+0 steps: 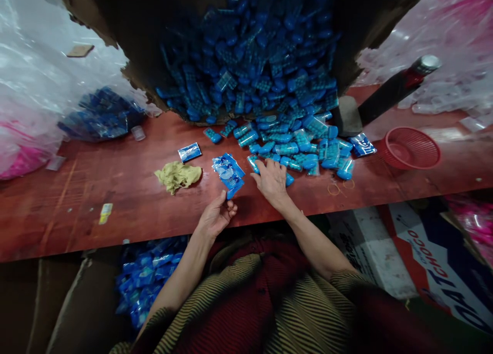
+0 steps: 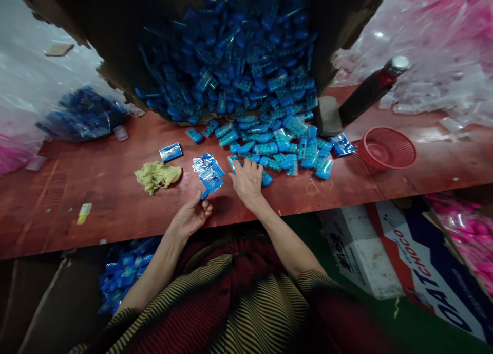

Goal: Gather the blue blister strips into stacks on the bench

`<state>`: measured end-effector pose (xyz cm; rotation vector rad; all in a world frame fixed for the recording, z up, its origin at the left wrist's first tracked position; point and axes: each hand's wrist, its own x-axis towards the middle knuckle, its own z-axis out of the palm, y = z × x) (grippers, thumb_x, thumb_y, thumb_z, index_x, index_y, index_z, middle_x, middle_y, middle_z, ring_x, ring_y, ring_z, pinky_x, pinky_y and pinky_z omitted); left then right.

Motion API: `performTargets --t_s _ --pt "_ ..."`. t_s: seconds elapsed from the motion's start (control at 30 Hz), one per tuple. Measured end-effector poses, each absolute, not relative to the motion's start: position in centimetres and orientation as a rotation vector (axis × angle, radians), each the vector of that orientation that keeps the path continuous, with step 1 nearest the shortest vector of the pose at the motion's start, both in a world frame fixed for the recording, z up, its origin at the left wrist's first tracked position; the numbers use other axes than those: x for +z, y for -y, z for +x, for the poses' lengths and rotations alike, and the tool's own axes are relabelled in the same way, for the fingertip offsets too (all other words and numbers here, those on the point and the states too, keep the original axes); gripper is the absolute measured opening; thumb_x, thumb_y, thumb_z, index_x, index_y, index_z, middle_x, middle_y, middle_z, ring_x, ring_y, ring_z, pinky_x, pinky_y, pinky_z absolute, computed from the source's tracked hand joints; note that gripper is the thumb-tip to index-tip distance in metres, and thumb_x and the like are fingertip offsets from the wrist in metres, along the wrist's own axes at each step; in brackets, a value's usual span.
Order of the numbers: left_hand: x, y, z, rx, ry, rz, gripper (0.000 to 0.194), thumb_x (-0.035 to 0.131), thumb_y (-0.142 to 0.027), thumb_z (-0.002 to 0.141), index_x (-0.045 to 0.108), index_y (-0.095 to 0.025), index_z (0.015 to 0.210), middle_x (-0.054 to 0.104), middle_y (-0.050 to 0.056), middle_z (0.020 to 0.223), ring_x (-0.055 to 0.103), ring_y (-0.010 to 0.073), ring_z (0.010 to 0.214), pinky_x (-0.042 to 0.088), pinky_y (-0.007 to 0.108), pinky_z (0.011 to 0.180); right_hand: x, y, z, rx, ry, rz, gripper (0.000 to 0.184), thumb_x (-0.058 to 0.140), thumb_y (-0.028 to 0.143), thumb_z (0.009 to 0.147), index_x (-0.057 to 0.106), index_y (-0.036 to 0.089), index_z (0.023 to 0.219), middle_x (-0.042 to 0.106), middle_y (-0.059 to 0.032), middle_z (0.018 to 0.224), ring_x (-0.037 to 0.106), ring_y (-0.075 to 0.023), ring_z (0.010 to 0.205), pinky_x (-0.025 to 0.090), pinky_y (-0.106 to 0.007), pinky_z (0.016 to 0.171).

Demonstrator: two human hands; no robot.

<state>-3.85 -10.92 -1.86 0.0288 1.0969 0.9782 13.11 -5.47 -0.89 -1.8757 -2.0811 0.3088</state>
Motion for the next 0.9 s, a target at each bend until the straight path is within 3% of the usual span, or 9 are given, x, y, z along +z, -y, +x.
performTargets --t_s 0.07,0.23,0.37,0.53,0.7,0.9 --pt "-2.0 11.0 -3.9 1.013 -1.089 0.081 0.022 0.066 -0.033 0.075 0.056 -0.015 0.069 0.052 -0.002 0.046 0.053 0.0107 0.046 0.041 0.019 0.043 -0.4 6.0 12.8 0.511 1.921 -1.730 0.030 0.053 0.031 0.085 0.057 0.019 0.112 0.058 -0.0143 0.110 0.049 -0.0285 0.102 0.033 -0.044 0.088" --pt "-2.1 11.0 -3.8 1.087 -1.041 0.200 0.029 0.071 -0.041 0.069 0.058 -0.016 0.075 0.054 -0.003 0.048 0.052 0.0104 0.045 0.040 0.020 0.043 -0.2 7.5 11.4 1.592 1.264 -1.236 0.032 0.058 0.026 0.076 0.051 0.018 0.106 0.060 -0.0001 0.080 0.057 -0.0136 0.075 0.044 -0.029 0.073" --pt "-2.3 11.0 -3.5 1.110 -1.046 0.282 0.032 0.073 -0.043 0.066 0.059 -0.015 0.073 0.055 -0.002 0.050 0.051 0.0094 0.045 0.040 0.020 0.043 -0.3 7.8 10.7 1.912 0.906 -1.043 0.037 0.063 0.029 0.071 0.050 0.019 0.104 0.060 0.0019 0.076 0.057 -0.0103 0.068 0.042 -0.023 0.062" --pt "-2.3 11.1 -3.4 1.179 -1.122 0.381 0.035 0.077 -0.042 0.059 0.059 -0.013 0.068 0.056 -0.002 0.051 0.051 0.0091 0.045 0.039 0.020 0.042 -0.7 8.0 10.3 1.998 0.821 -1.016 0.040 0.066 0.028 0.068 0.050 0.019 0.103 0.060 0.0022 0.074 0.056 -0.0107 0.063 0.041 -0.023 0.058" --pt "-2.2 11.0 -3.5 1.171 -1.080 0.364 0.038 0.080 -0.039 0.055 0.061 -0.013 0.075 0.062 0.001 0.059 0.057 0.0110 0.053 0.045 0.021 0.049 -1.8 8.0 10.1 1.635 1.076 -1.160 0.036 0.060 0.019 0.069 0.051 0.018 0.104 0.048 0.0086 0.061 0.047 -0.0083 0.057 0.038 -0.023 0.061" --pt "-2.0 11.0 -3.2 1.209 -1.132 0.368 0.032 0.082 -0.028 0.053 0.064 -0.012 0.074 0.065 0.000 0.068 0.056 0.0083 0.057 0.046 0.019 0.052 -1.9 8.5 10.1 1.409 1.351 -1.205 0.033 0.053 0.019 0.077 0.052 0.020 0.110 0.048 0.0060 0.066 0.047 -0.0101 0.063 0.039 -0.024 0.065"
